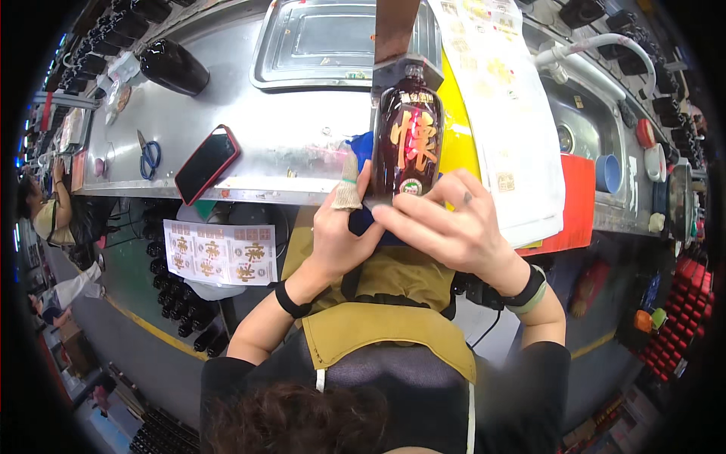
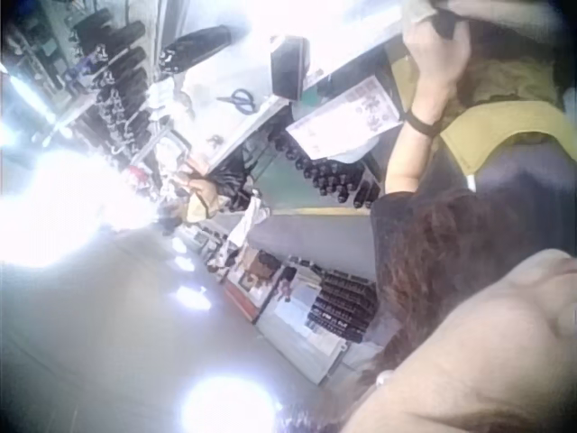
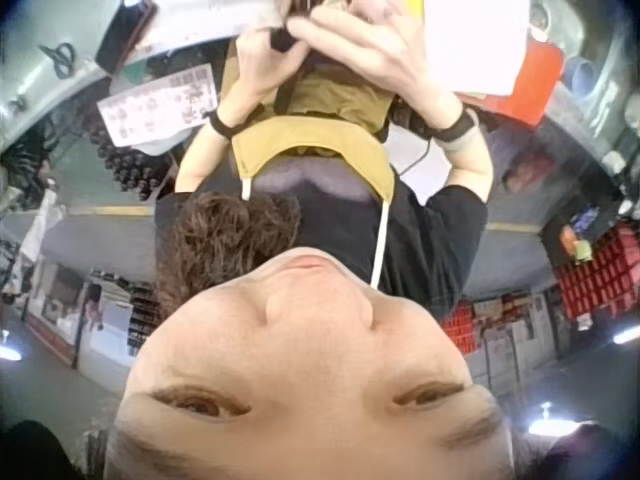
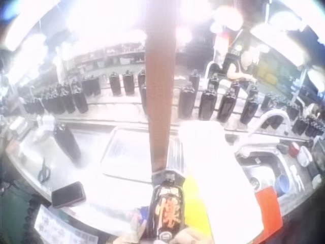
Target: Manually applying decorative labels and stickers to ceramic liquor bottles at a workstation.
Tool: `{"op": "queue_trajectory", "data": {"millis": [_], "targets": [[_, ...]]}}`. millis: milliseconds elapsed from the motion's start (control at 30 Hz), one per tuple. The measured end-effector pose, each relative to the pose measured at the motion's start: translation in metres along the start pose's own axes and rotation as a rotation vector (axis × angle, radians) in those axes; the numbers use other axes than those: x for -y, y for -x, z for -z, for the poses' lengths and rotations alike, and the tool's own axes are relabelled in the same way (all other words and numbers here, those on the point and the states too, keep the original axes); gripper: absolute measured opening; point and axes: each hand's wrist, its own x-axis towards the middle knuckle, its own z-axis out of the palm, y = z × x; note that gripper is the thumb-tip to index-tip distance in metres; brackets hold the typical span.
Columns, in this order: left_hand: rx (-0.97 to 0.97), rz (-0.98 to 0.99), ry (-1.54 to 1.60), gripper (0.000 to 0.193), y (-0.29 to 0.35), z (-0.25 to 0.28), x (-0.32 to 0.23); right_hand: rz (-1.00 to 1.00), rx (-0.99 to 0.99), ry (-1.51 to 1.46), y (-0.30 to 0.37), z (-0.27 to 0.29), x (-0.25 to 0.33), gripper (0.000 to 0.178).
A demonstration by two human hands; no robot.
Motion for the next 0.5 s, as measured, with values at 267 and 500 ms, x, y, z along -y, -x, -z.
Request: {"op": "queue_trajectory", "data": {"millis": [267,500], "targets": [[0.121,0.033,0.071,0.086,-0.012,0.018,0.002,-0.753,-0.263,-0.038,0.007,-0.002,-0.045,0.026],[0.050,0.352,0.701,0.090,-0.079,0.005,-0.002,-1.150,-0.512,-0.540,0.036,-0.028,-0.033,0.022]]}}
